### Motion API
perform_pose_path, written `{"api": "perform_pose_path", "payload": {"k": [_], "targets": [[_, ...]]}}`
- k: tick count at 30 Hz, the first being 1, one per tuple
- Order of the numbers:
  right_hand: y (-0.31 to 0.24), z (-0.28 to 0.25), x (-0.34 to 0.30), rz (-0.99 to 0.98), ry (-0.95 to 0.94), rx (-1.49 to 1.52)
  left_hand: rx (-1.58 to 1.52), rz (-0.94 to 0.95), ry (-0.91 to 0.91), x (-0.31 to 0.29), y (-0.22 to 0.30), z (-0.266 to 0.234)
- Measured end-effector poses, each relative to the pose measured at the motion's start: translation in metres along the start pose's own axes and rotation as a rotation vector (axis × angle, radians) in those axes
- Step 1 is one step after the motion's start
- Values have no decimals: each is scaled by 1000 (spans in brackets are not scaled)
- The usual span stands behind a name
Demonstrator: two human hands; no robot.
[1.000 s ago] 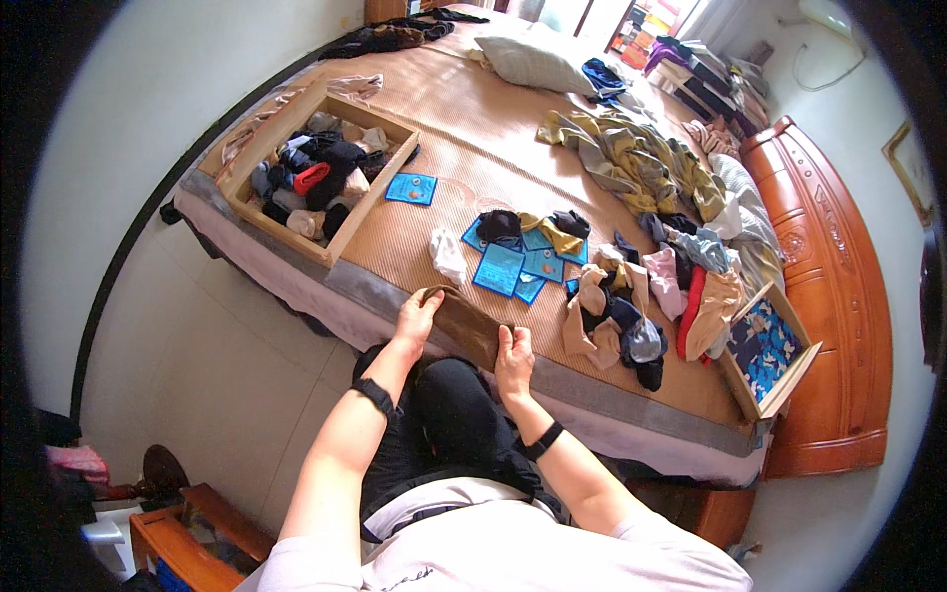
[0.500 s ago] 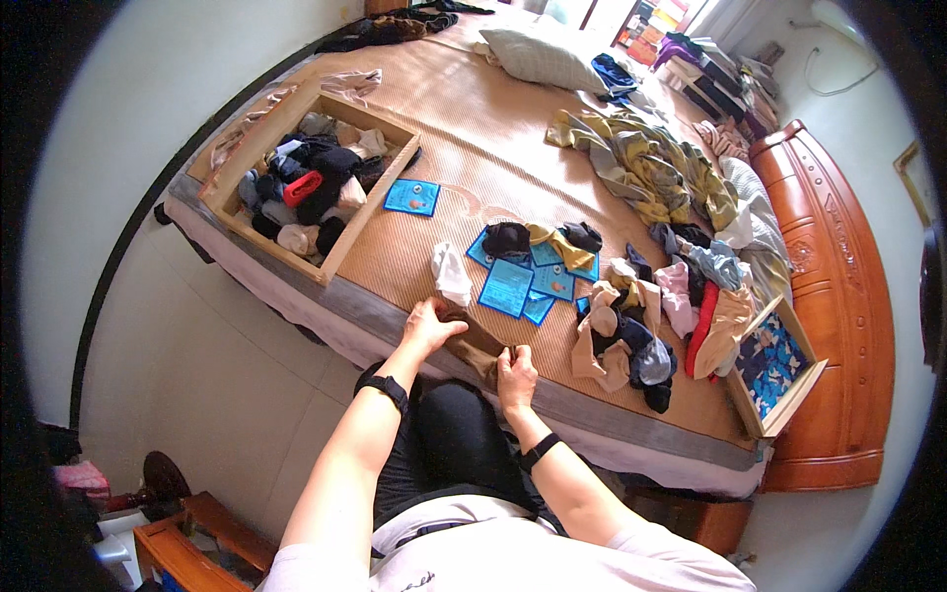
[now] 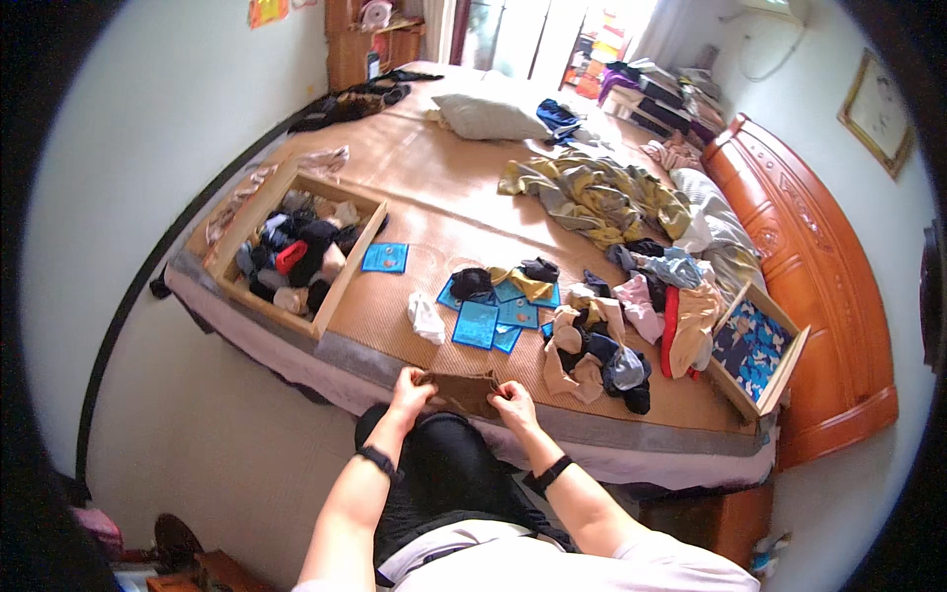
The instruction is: The person sits on the floor and folds various socks one by one. They pick up each sock from a pile on the bed, turn it inside out, and fold it into a small bundle before placing it into a wooden box on the left.
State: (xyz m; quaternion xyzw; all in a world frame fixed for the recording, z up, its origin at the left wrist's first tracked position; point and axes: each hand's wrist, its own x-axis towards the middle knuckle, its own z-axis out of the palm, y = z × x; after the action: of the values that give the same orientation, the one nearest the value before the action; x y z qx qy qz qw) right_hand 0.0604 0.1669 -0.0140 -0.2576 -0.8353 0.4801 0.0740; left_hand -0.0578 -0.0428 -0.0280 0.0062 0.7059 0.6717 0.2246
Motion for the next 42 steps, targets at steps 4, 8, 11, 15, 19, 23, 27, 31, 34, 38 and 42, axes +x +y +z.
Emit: {"api": "perform_pose_path", "payload": {"k": [4, 8, 11, 15, 19, 23, 27, 31, 34, 38, 42], "targets": [[-18, -30, -14, 234, -390, 645, -178, -228, -394, -81, 41, -24], [-52, -49, -17, 130, -560, 524, -172, -453, -555, -137, 47, -34], [-63, -37, -1, -154, -595, 273, -115, -483, -542, -153, 36, -27], [-62, -9, 1, -266, -48, 147, -164, -527, -457, -152, 21, -5], [-79, -4, -42, -379, -113, 187, -203, -544, -459, -161, 31, 5], [-65, -12, -117, -776, -331, -43, -225, -473, -563, -154, 3, -3], [-40, -21, -151, -796, -412, -142, -191, -543, -526, -165, 20, 4], [-31, -9, -149, -710, -311, -36, -249, -559, -479, -157, -4, -5], [-27, -13, -142, -610, -366, 1, -160, -607, -460, -156, 32, -2], [-30, -22, -139, -608, -501, 44, -105, -504, -427, -143, 38, 2], [-25, -24, -147, -762, -595, -98, 46, -413, -257, -119, 21, 14]]}}
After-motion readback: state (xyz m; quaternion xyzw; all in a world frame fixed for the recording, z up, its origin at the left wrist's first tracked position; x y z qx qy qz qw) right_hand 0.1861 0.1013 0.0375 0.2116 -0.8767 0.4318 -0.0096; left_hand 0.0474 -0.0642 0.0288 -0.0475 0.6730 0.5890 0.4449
